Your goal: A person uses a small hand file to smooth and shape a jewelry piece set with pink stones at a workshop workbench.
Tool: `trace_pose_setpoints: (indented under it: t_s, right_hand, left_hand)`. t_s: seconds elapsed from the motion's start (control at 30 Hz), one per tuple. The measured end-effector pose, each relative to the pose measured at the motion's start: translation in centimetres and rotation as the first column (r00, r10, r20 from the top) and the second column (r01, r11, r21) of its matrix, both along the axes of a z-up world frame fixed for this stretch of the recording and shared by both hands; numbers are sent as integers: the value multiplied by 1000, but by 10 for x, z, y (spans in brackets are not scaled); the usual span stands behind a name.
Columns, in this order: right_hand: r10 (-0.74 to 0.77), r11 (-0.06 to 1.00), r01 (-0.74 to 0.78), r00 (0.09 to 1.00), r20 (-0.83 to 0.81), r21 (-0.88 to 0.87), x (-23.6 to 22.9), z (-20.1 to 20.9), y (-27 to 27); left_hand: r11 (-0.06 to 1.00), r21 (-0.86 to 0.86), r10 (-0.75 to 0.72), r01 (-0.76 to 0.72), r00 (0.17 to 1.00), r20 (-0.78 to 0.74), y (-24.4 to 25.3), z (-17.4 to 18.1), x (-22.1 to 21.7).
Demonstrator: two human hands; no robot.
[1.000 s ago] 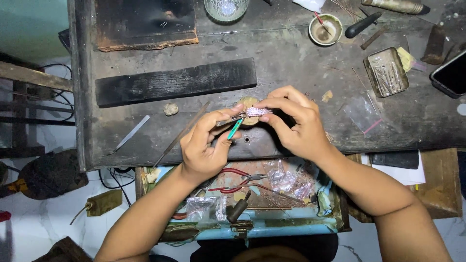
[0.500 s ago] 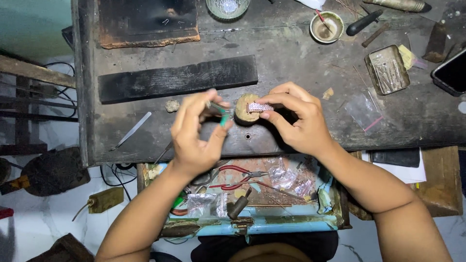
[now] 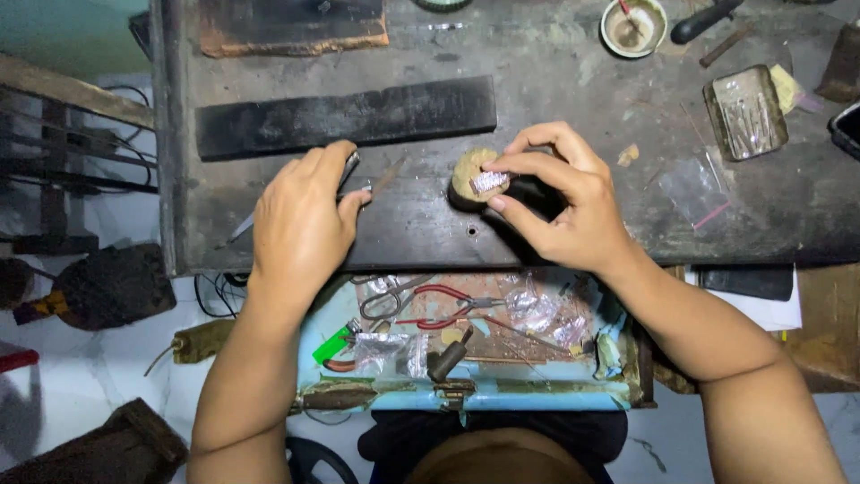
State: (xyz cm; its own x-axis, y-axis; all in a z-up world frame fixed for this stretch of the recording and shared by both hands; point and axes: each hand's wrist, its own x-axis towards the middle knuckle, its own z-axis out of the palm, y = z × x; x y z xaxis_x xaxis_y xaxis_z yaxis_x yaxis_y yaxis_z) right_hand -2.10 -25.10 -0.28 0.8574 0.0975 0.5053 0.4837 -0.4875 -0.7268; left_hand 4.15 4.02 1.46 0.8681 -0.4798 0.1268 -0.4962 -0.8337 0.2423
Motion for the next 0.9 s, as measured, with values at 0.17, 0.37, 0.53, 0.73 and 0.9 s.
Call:
trace_pose_setpoints:
  t_s: [0.17,0.37,0.53,0.73,0.9]
  right_hand:
    - [-23,1000,23,1000,18,3,-5,-8,5]
    - [-66,998,65,997,50,9,-4,-14,8]
    - [-93,996,92,992,85,8,-5,-17,12]
    - [-163,987,161,978,130,25,-2,-18,19]
    - [-185,983,182,972,144,36,-1,-18,21]
  left_hand:
    - [996,-84,-37,36,999,-14,-8,-4,-5]
    - [997,-48,-55,52,997,-60,-13,-14,-4]
    - [998,-35,-54,51,996,-68,-14,-16,-3]
    - [997,-50,-64,61,997,-47,-15,-14,-2]
    - [998,-32,-48,46,997,-61,-15,-17,-1]
